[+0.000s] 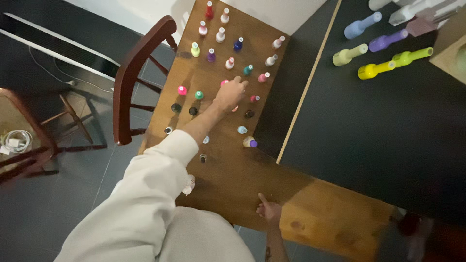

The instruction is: The person organizes numerous small colorful bottles on a wooden desk by picking them up one by one and placing them onto an adjacent black surface.

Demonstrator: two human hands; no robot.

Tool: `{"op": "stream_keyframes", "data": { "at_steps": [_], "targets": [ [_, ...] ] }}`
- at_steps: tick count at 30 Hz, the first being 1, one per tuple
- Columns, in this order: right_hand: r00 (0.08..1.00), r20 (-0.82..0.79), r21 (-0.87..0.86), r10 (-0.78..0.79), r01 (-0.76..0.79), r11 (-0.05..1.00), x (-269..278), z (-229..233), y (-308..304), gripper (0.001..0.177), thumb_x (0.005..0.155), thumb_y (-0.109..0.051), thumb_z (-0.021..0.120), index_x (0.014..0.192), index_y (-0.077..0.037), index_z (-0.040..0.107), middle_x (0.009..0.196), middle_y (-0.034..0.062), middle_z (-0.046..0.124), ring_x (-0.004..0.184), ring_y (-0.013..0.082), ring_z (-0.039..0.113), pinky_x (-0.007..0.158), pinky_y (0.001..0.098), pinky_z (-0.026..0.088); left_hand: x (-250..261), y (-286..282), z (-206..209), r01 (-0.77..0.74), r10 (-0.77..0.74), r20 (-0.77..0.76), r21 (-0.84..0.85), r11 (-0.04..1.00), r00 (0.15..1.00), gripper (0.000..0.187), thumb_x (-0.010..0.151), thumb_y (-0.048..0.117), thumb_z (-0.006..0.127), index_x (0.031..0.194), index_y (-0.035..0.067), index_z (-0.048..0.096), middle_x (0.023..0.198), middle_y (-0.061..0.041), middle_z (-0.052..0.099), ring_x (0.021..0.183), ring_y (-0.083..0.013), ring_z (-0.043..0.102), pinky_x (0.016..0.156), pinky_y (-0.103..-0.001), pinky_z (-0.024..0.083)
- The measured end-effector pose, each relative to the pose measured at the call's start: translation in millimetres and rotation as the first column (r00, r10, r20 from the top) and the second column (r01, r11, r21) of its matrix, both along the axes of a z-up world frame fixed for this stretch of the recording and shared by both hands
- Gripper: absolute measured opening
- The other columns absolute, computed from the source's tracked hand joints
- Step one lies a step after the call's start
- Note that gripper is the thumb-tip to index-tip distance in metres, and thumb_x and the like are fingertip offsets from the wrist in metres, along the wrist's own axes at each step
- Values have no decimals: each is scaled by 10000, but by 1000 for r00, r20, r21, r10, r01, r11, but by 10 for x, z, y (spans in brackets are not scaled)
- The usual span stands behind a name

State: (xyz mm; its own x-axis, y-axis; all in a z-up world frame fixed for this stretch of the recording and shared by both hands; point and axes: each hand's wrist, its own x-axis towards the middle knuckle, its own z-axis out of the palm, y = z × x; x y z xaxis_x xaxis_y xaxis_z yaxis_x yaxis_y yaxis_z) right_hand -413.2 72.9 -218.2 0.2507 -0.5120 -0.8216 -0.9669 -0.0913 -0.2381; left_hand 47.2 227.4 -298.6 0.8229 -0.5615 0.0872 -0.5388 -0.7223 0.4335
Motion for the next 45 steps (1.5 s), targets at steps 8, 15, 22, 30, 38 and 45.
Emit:
{"op": "stream_keyframes", "data": {
  "at_steps": [8,15,22,30,38,45],
  "targets": [
    [951,173,58,-258,252,966,-25,-99,55,529,838,-387,832,578,26,627,519,162,628,468,220,590,474,338,456,40,-17,2,135,-134,-12,141,981,991,225,665,-71,642,825,70,713,894,-151,647,800,-347,669,591,-479,550],
    [988,-16,1,-154,154,988,66,-24,33,610,818,-536,783,573,19,719,579,129,723,555,198,661,606,305,569,8,178,409,134,-149,-135,-115,984,980,256,707,-172,503,789,68,469,757,-150,615,703,-366,568,562,-507,424],
    [961,74,24,-265,264,964,-45,-199,9,548,728,-455,886,622,43,683,581,179,695,538,233,655,510,331,526,-23,274,621,148,-158,-306,-58,987,939,761,489,-241,654,1186,42,535,930,-171,639,864,-343,603,666,-473,504],
    [980,62,46,-188,185,982,-180,-465,-90,540,803,-508,808,712,12,699,597,156,699,508,214,653,461,294,472,-11,490,960,66,-186,-264,-405,912,947,798,794,-103,569,1522,88,303,1335,-269,645,1238,-435,624,1000,-439,466],
    [959,106,115,-262,250,961,-200,-460,-102,543,793,-436,849,618,31,635,541,176,636,471,234,584,460,345,423,-540,1158,2092,-418,45,-678,-397,817,733,587,861,9,506,1431,150,526,732,-4,525,715,-126,485,691,-280,478],
    [928,124,111,-352,339,934,-21,-77,37,504,726,-440,896,685,7,667,589,136,657,546,212,631,494,304,502,-1195,1609,1716,-351,171,-470,-328,877,866,339,926,400,768,786,91,756,668,11,698,586,-78,559,569,-271,443]
  ]
}}
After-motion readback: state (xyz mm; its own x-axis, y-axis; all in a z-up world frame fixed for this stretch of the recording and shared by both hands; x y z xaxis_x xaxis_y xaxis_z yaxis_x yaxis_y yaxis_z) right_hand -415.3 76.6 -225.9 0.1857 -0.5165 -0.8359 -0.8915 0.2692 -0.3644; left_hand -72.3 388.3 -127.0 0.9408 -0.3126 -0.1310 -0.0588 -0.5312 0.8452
